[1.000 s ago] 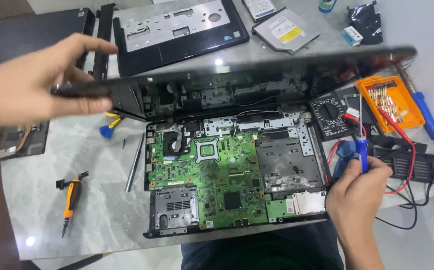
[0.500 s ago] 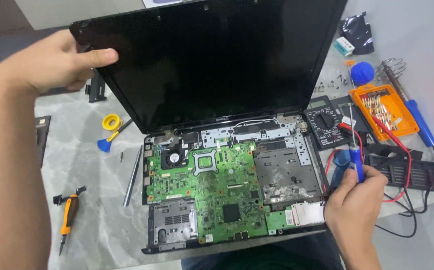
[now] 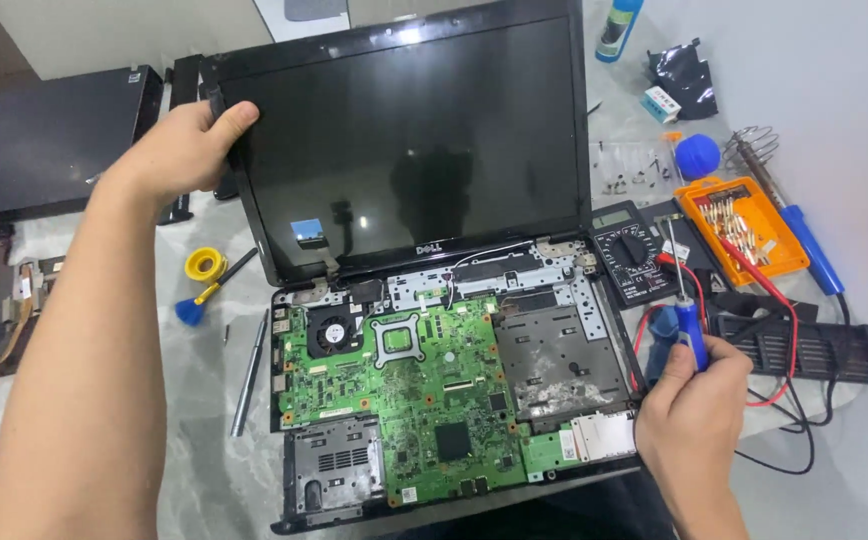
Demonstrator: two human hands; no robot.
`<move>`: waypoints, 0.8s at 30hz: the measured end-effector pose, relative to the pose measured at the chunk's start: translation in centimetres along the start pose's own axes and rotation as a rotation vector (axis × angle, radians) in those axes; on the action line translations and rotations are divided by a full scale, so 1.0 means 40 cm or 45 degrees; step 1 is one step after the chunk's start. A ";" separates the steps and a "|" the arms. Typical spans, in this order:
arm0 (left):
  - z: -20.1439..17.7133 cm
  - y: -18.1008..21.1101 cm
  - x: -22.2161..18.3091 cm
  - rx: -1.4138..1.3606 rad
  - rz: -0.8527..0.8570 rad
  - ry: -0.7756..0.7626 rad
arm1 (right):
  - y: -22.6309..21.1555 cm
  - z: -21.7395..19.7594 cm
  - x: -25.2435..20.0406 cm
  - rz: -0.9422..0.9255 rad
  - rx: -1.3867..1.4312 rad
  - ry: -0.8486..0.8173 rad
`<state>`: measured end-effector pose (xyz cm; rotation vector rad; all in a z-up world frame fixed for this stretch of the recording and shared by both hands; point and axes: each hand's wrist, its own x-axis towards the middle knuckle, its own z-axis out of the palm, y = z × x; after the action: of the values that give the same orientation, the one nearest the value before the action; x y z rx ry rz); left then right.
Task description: The person works on a disassembled laptop, using a blue-handled screwdriver to remove screws from the bottom case and then the motherboard area. They lift the screen assembly, manipulate internal components, and use a multimeter probe to test points on the motherboard.
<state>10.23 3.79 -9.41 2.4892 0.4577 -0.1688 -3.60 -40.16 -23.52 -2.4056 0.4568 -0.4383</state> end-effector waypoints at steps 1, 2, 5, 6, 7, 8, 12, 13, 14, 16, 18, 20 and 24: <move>0.004 -0.004 0.005 -0.001 0.000 0.002 | 0.001 0.000 0.001 -0.002 0.001 0.000; 0.008 -0.008 0.009 -0.042 0.009 0.003 | 0.002 0.001 0.001 0.002 -0.005 0.000; 0.018 -0.016 0.023 -0.038 -0.004 0.022 | 0.013 0.007 0.001 -0.046 -0.011 0.011; 0.022 -0.018 0.027 0.007 -0.021 0.034 | 0.020 0.009 0.000 -0.094 -0.015 0.025; 0.028 -0.024 0.033 0.007 -0.025 0.036 | 0.022 0.011 0.001 -0.096 -0.014 0.022; 0.034 -0.028 0.038 0.009 -0.005 0.057 | 0.025 0.012 0.002 -0.106 -0.019 0.020; 0.071 -0.101 0.112 0.041 0.154 0.221 | 0.000 -0.004 -0.001 -0.046 0.008 -0.067; 0.075 -0.093 0.098 0.046 0.155 0.223 | -0.003 -0.006 0.000 -0.043 0.012 -0.068; 0.080 -0.086 0.084 -0.050 0.137 0.230 | -0.005 -0.009 0.000 -0.036 -0.001 -0.087; 0.098 -0.092 0.064 -0.129 0.115 0.232 | -0.004 -0.015 -0.013 -0.016 -0.006 -0.117; 0.111 -0.106 0.070 -0.211 0.240 0.348 | -0.009 -0.016 -0.007 -0.031 0.015 -0.139; 0.115 -0.080 0.017 -0.271 0.174 0.334 | -0.005 -0.014 -0.012 -0.085 0.054 -0.111; 0.129 -0.048 -0.075 -0.455 0.064 0.262 | 0.014 -0.014 -0.015 -0.224 0.118 -0.041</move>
<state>6.65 1.40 -13.98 2.1705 0.4639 0.1777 -4.49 -40.63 -23.59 -2.3683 0.2066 -0.4862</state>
